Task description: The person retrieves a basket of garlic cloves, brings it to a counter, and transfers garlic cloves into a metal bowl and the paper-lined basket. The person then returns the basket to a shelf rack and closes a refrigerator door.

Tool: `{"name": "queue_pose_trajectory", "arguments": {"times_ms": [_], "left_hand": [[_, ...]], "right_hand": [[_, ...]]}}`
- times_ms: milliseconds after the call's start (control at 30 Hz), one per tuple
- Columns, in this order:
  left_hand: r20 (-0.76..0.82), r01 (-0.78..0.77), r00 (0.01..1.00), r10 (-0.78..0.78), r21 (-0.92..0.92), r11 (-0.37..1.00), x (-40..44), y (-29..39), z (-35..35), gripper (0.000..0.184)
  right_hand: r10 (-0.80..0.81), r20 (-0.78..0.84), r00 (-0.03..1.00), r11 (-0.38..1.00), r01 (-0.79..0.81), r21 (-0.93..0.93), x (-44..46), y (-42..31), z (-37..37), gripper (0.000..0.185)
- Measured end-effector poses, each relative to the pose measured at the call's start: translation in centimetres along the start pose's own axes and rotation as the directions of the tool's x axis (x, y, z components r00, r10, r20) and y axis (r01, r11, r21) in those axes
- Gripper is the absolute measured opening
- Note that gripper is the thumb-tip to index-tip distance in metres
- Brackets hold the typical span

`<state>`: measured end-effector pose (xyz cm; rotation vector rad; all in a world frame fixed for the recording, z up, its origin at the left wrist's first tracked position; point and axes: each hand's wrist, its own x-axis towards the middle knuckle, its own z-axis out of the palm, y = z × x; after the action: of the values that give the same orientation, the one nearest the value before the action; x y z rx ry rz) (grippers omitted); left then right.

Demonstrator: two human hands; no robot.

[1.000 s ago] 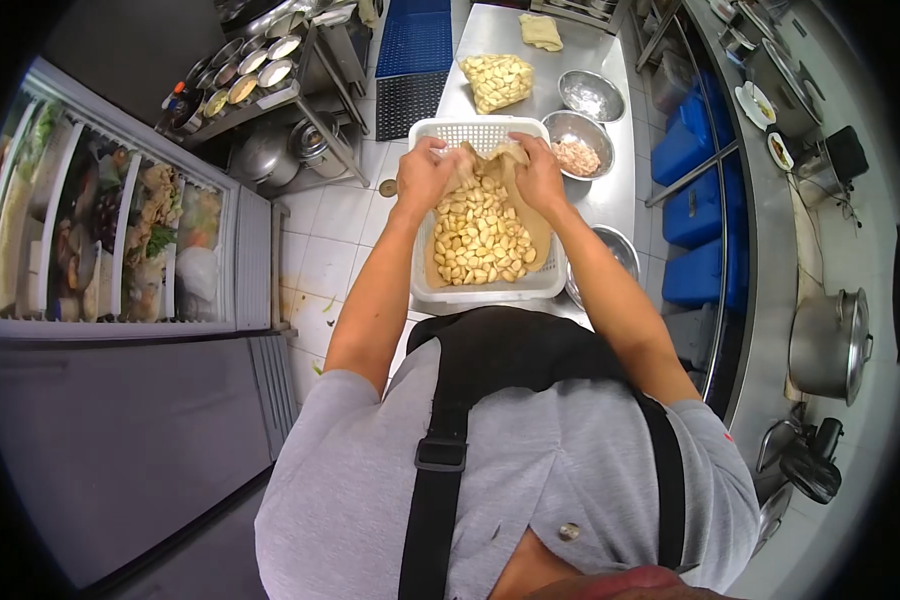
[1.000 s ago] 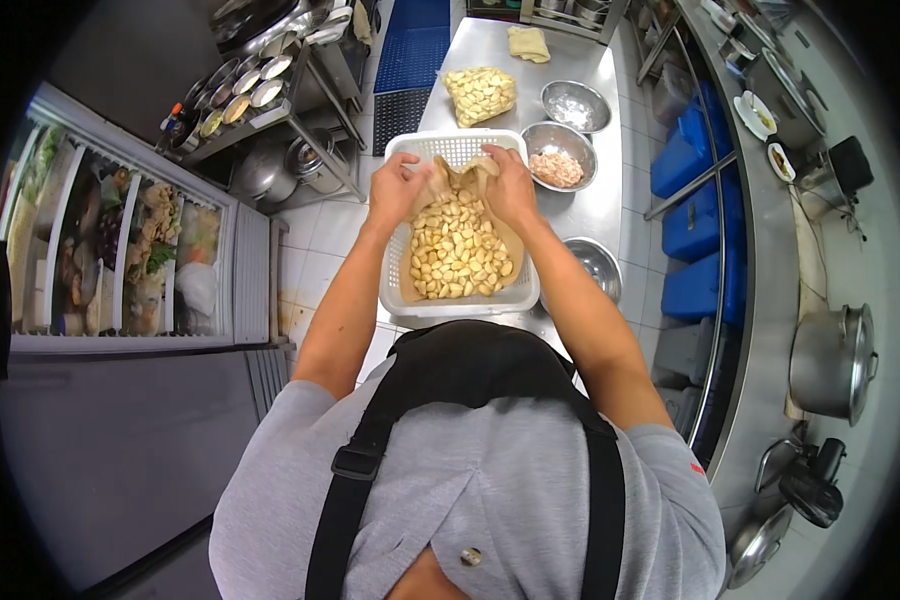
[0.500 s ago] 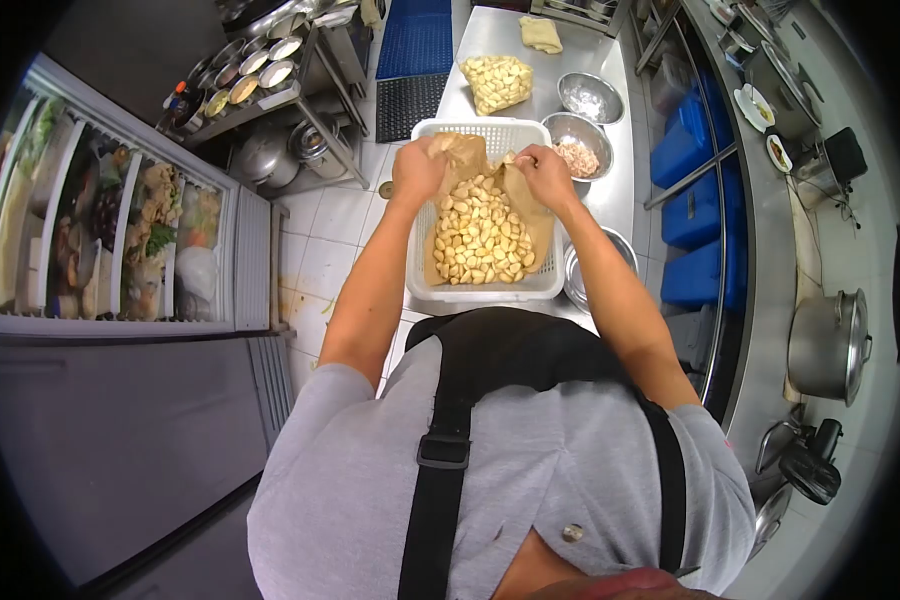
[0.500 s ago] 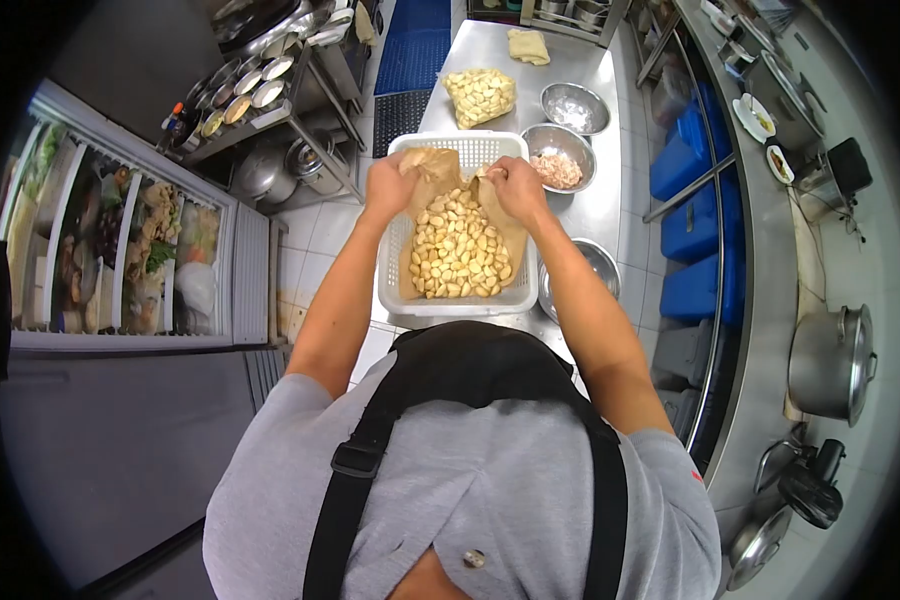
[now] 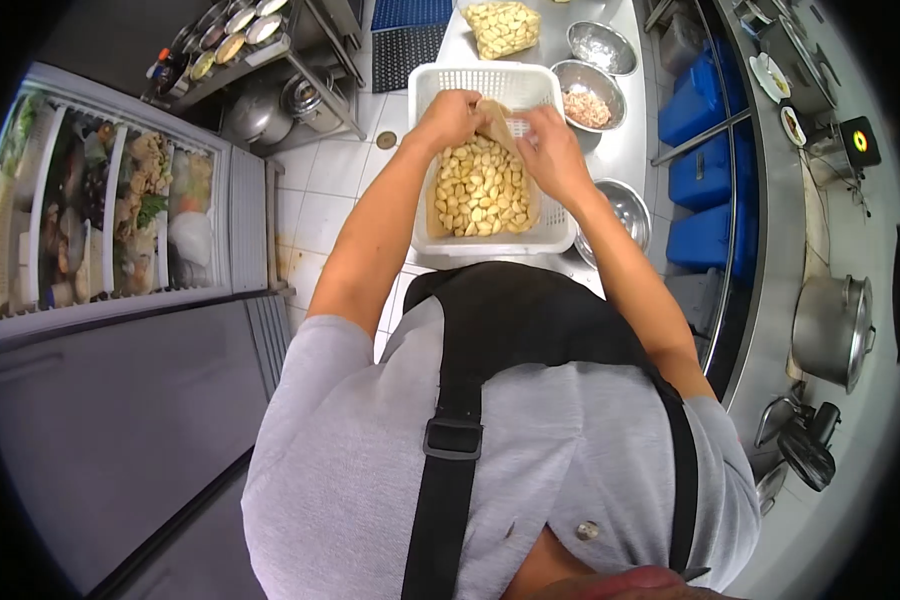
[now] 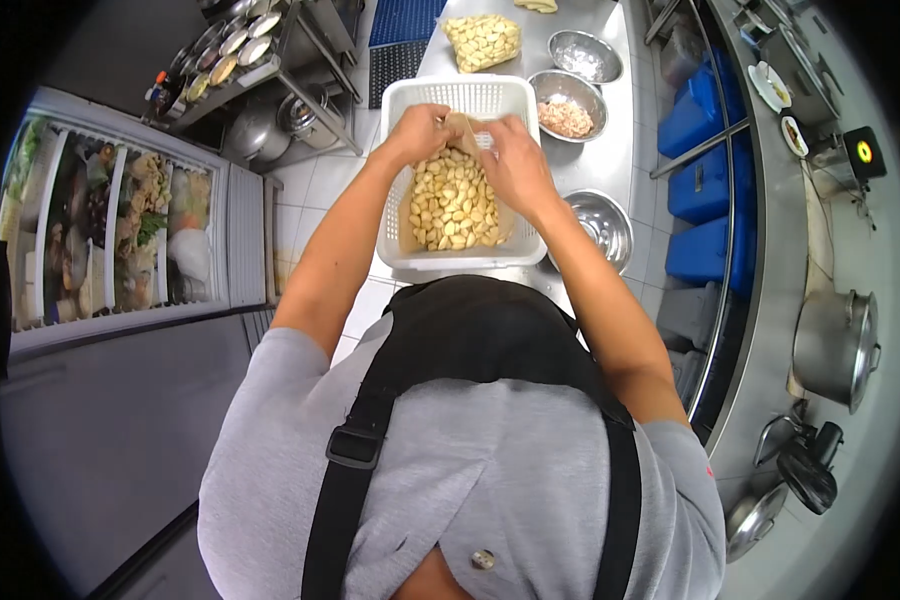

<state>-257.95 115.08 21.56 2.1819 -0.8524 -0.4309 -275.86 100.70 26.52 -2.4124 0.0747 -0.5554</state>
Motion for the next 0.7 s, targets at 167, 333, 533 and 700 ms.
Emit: {"name": "queue_pose_trajectory", "arguments": {"times_ms": [167, 333, 533, 700], "left_hand": [[-0.173, 0.143, 0.977, -0.128, 0.078, 0.987, 0.5, 1.2, -1.5, 0.032], [-0.114, 0.199, 0.979, -0.169, 0.366, 0.909, 1.7, -1.2, -2.2, 0.033], [0.108, 0.199, 0.947, -0.304, 0.546, 0.814, -0.5, 0.2, -5.2, 0.028], [0.177, 0.178, 0.940, -0.293, 0.476, 0.861, -2.3, -3.0, -5.8, 0.025]], "right_hand": [[0.037, 0.553, 0.833, 0.987, -0.117, 0.111, -4.6, -2.0, 2.2, 0.014], [0.183, 0.600, 0.779, 0.983, -0.148, -0.107, -5.6, -2.2, 3.6, 0.011], [0.218, 0.439, 0.871, 0.966, -0.129, -0.224, -6.8, 2.2, 2.5, 0.016], [0.406, 0.678, 0.612, 0.884, -0.074, -0.462, -6.1, -1.4, 1.1, 0.033]]}}
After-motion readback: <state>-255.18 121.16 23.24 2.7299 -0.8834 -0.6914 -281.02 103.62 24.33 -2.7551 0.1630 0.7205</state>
